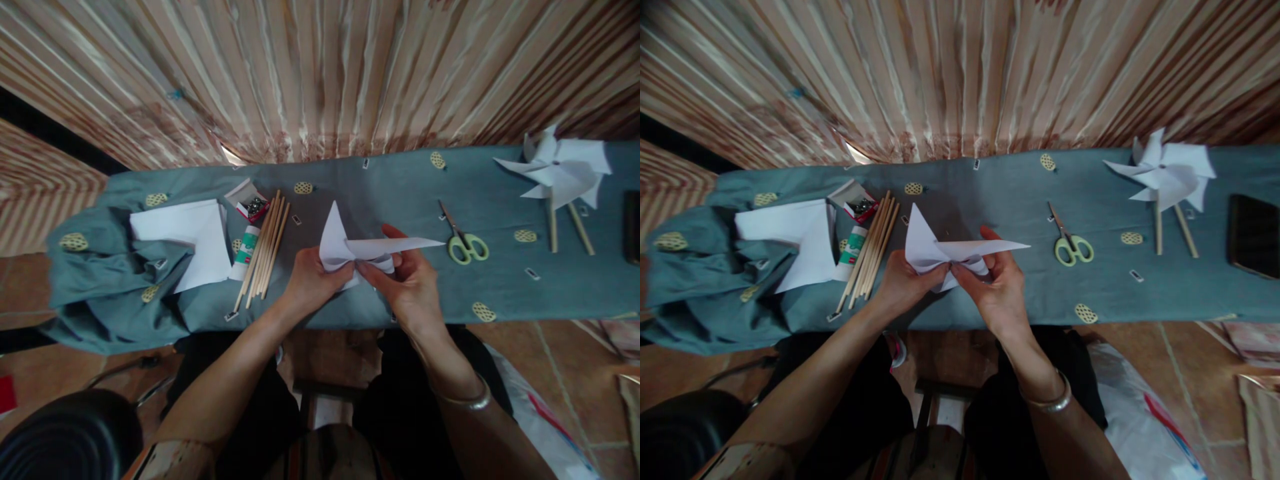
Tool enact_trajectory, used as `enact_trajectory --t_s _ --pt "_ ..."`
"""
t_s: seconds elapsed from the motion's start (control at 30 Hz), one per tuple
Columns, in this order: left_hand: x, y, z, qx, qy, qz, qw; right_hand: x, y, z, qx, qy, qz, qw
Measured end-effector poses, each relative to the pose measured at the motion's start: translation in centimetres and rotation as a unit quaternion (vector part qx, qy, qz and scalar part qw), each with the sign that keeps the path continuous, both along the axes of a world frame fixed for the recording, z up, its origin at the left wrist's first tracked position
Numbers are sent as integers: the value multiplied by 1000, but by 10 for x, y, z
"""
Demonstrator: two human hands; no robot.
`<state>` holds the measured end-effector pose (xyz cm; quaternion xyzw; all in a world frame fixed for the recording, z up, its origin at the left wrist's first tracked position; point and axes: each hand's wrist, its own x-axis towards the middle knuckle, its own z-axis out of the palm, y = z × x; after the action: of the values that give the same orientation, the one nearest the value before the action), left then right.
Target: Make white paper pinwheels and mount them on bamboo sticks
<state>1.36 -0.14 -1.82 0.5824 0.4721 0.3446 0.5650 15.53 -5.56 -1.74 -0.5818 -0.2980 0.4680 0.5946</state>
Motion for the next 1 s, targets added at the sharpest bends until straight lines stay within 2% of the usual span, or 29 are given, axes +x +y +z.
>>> enact_trajectory --t_s 0.17,0.4,0.57,0.73,0.83,1.0 --pt "0 -1 0 28 9 5 1000 2 0 1 -16 0 6 1000" --pt "1 -2 0 8 0 8 1000 0 2 5 -22 20 -4 1000" --pt "2 -1 -1 -3 -24 12 1000 -3 5 6 8 1 -8 1000" --pt "2 -2 -5 -3 -33 25 999 -1 8 -5 34 -9 -39 999" --pt "3 -2 -6 -19 -48 37 998 2 7 -12 35 -30 -51 998" --pt "8 0 -2 -77 -126 59 987 5 5 -16 58 -108 -50 991"
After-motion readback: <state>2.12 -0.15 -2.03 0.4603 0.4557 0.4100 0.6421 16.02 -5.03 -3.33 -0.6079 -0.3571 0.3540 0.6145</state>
